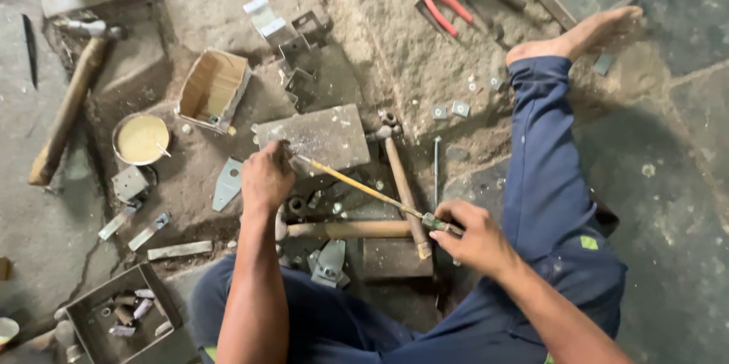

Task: The person is assembling small metal parts using a hammer and a metal punch. They place a metal piece on a workbench, align it, and use the hammer to drive the punch through a hole in the metal piece. The person repeats this process with different metal pieces, occasionally inspecting the assembled parts.

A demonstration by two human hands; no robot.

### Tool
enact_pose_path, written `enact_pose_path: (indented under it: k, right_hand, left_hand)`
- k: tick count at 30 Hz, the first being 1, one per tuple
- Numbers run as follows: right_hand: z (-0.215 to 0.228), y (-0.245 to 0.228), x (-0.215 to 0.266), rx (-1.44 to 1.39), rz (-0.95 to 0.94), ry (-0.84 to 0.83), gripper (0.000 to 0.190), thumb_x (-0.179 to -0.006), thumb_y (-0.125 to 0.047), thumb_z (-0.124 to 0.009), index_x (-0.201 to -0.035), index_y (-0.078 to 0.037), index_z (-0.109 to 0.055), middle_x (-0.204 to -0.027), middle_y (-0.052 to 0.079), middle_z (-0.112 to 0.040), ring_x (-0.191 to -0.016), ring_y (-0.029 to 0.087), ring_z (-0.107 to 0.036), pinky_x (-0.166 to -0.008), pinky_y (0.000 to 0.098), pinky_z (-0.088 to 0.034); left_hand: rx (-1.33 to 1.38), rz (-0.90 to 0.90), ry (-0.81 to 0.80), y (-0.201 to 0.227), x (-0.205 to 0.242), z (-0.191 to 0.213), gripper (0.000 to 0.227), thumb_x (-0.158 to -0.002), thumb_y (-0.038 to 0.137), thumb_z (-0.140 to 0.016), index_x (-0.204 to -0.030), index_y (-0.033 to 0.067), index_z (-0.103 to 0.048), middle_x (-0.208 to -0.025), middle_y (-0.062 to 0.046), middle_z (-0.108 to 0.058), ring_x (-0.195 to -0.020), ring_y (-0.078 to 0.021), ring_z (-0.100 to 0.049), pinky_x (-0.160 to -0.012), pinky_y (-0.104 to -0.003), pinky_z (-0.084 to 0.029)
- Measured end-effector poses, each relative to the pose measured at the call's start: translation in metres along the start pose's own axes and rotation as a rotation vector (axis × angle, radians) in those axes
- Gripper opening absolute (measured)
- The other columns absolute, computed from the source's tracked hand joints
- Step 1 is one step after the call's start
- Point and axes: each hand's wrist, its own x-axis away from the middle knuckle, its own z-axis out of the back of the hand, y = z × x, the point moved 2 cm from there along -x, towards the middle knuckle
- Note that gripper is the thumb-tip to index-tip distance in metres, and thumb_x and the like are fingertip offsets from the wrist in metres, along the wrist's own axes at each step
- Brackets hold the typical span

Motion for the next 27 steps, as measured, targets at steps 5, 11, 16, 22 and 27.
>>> enact_pose_path:
  k: [5, 11, 16, 22, 27]
  right_hand:
    - [0.011, -0.001, 0.003, -0.045, -0.118, -0.001, 0.032, -0.090, -0.014, -0.074, -0.120, -0.006, -0.069, -0.090, 0.009, -0.070, -0.068, 0.022, -0.063, -0.059, 0.0329, -0.048]
    - [-0.006, 0.021, -0.001, -0.457, -0.451, -0.162, 0.027, -0.087, -0.011, -0.078, -0.108, -0.001, -0.066, -0.077, 0.005, -0.062, -0.060, 0.011, -0.054, -0.051, 0.0267, -0.042]
    - [0.013, -0.017, 0.001, 0.416, 0.426, 0.233, 0.026, -0.099, -0.018, -0.067, -0.122, -0.007, -0.063, -0.091, 0.007, -0.069, -0.078, 0.019, -0.065, -0.067, 0.0306, -0.051]
    - [-0.013, 0.022, 0.008, -0.774, -0.929, -0.268, 0.033, -0.093, -0.017, -0.068, -0.125, -0.008, -0.069, -0.076, 0.011, -0.073, -0.049, 0.018, -0.054, -0.042, 0.0310, -0.035]
    - [-0.001, -0.017, -0.006, 0.206, 0.144, 0.059, 0.032, -0.086, -0.014, -0.074, -0.114, -0.005, -0.063, -0.089, 0.009, -0.071, -0.072, 0.020, -0.070, -0.064, 0.0309, -0.056]
  left_hand:
    - [0.112, -0.001, -0.016, 0.002, 0.000, 0.009, 0.019, -0.086, 0.007, -0.058, -0.096, 0.0109, -0.073, -0.088, -0.014, -0.075, -0.082, -0.0399, -0.071, -0.075, -0.050, -0.056]
    - [0.115, 0.003, 0.018, 0.013, -0.002, 0.021, 0.022, -0.087, 0.007, -0.059, -0.104, 0.0106, -0.073, -0.086, -0.017, -0.074, -0.079, -0.0410, -0.071, -0.073, -0.051, -0.055]
    - [0.035, 0.022, -0.051, 0.014, -0.007, 0.021, 0.020, -0.088, 0.009, -0.060, -0.104, 0.0105, -0.072, -0.086, -0.020, -0.072, -0.082, -0.0413, -0.070, -0.073, -0.052, -0.055]
    - [0.150, -0.054, 0.016, 0.012, -0.004, 0.015, 0.023, -0.086, 0.005, -0.056, -0.103, 0.0092, -0.070, -0.088, -0.018, -0.073, -0.082, -0.0410, -0.070, -0.071, -0.052, -0.055]
    - [0.013, -0.007, 0.000, 0.003, -0.004, 0.010, 0.013, -0.085, 0.008, -0.060, -0.094, 0.0073, -0.068, -0.084, -0.019, -0.071, -0.082, -0.0418, -0.069, -0.072, -0.053, -0.054]
